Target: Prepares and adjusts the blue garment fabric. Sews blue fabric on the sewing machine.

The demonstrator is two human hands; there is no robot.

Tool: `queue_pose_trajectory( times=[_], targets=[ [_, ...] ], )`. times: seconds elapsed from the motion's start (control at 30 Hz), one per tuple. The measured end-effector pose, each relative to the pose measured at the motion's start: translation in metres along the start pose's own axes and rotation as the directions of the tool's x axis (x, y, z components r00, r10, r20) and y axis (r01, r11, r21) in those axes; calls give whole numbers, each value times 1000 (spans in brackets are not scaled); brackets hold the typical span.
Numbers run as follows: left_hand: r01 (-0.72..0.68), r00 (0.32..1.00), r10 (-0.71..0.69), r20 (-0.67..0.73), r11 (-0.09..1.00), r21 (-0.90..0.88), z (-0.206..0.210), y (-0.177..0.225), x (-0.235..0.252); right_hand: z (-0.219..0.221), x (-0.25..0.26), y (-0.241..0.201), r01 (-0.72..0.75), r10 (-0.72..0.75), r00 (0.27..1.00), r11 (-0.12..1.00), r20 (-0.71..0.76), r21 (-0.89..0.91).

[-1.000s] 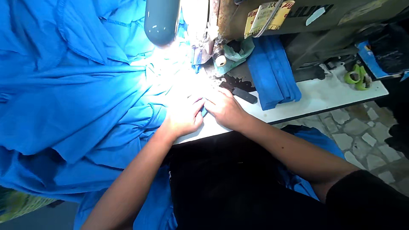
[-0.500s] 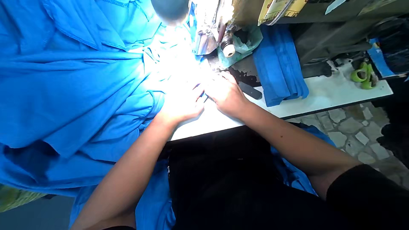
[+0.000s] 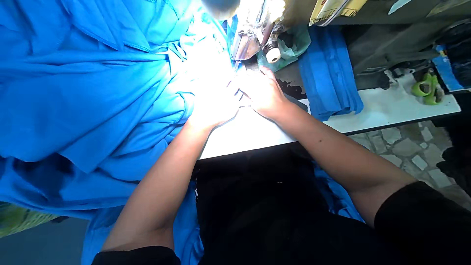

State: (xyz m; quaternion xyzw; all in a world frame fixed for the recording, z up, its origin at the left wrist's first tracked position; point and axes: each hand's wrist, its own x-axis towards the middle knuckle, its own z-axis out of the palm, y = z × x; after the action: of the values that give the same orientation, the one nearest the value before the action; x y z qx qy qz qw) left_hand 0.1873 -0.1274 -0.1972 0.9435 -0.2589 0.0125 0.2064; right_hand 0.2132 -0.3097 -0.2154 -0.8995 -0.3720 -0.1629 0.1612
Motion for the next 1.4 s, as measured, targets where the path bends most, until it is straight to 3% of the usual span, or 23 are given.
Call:
queue_pose_trajectory(
  times=[0.1, 0.2, 0.3, 0.37, 0.43, 0.47, 0.53, 0.6, 0.73, 0.83, 0.93, 1.03, 1.13, 1.2, 1.4],
  targets=[
    [34, 999, -34, -9, 999, 13, 2, 0, 1, -7, 1, -3, -58, 56, 994, 998, 99, 19],
    [88, 991, -93, 92, 994, 64, -2, 3, 2, -32, -18, -11, -92, 74, 986, 988, 150, 122],
    [52, 994, -63, 91, 991, 125, 4, -3, 2, -82, -64, -7, -78, 90, 995, 969, -38, 233],
    [60, 995, -69, 71, 991, 124, 9, -7, 2, -116, -102, 27, -205, 254, 935, 957, -248, 206],
    [39, 999, -43, 33, 990, 132, 13, -10, 2, -136, -131, 71, -461, 450, 789, 884, -418, 81],
    [31, 999, -35, 25, 989, 145, 11, -9, 2, -138, -141, 90, -572, 515, 732, 820, -445, 8],
    [-7, 1000, 8, -8, 990, 140, 8, -5, 2, -128, -161, 113, -665, 579, 716, 736, -390, -128],
    [-26, 999, 31, -35, 990, 142, 9, -6, 3, -108, -178, 125, -668, 568, 724, 719, -391, -193],
    [-46, 998, 51, -30, 990, 130, 9, -9, 4, -103, -180, 126, -677, 583, 710, 719, -395, -157],
    [-17, 999, 10, 46, 989, 145, 3, -6, 7, -103, -181, 126, -658, 567, 720, 741, -400, -134],
    [-80, 995, 87, -48, 989, 128, 8, -11, 8, -102, -182, 128, -639, 547, 732, 757, -406, -133],
    [-51, 998, 56, -31, 988, 143, 8, -12, 9, -103, -181, 126, -646, 549, 729, 750, -410, -143],
    [24, 998, -33, 51, 986, 166, 9, -13, 9, -109, -169, 115, -733, 699, 680, 657, -221, -177],
    [4, 999, -8, 31, 990, 142, 7, -11, 8, -109, -166, 116, -755, 738, 655, 632, -161, -177],
    [-86, 992, 94, -88, 992, 95, 12, -12, 4, -106, -177, 120, -730, 675, 676, 669, -294, -142]
  ],
)
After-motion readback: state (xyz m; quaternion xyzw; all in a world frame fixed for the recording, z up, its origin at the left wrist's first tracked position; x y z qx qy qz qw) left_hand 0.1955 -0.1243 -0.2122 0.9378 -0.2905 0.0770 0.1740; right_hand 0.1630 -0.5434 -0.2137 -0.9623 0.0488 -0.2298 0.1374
